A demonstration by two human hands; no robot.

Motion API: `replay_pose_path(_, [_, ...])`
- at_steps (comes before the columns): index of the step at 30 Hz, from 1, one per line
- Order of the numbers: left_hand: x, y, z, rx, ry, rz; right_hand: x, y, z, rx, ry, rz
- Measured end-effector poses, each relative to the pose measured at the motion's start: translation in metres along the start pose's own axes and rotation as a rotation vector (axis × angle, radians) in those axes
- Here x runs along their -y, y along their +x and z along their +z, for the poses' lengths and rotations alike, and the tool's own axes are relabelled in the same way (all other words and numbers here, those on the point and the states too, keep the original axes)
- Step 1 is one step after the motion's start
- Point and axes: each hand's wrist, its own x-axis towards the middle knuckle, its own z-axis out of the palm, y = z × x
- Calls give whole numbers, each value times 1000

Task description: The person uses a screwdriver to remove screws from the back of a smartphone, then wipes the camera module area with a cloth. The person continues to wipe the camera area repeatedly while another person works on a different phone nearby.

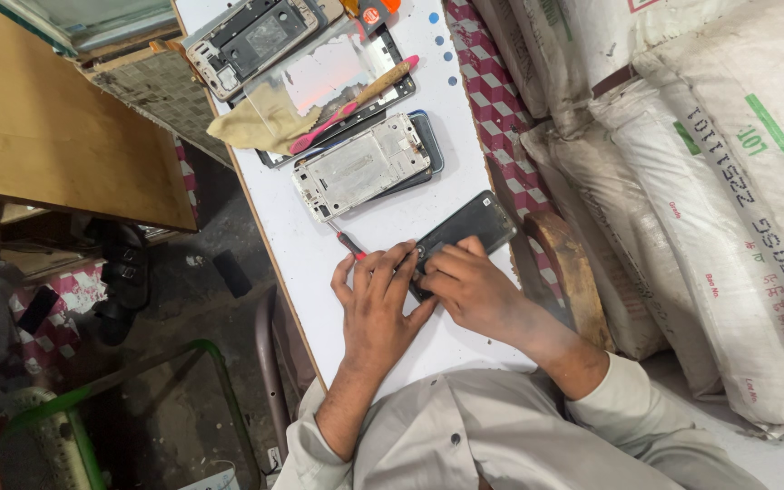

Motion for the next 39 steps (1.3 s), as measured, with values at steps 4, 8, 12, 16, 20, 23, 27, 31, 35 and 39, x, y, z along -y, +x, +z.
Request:
replay_pose_path(4, [0,0,-2,17,-25,1,-3,2,-3,-33,16,22])
replay_pose_path(8, [0,1,-1,15,-21,1,-4,3,0,-78,-8,7])
replay_pose_path(12, [-1,1,-2,7,-6,1,-1,0,3,-15,14,12])
replay_pose_path(16, [-1,2,-3,8,-28,1,-6,0,0,-67,-3,4])
replay_pose_path(20, [-1,2,-3,13,-38,-4,-9,1,-1,-75,-9,5])
replay_pose_path(23, [0,1,-3,14,-19,-1,-6,1,-3,6,18,18])
replay_pose_path(27, [-1,1,-3,5,-12,12,-5,1,-6,12,6,6])
replay_pose_path(31, [0,1,-2,9,-7,14,-6,1,-7,-11,24,11])
replay_pose_path(35, [0,0,-3,27,-10,9,-8,0,-8,81,46,6])
replay_pose_path(39, [0,2,-3,11,-16,15,-11,1,-9,-9,50,13])
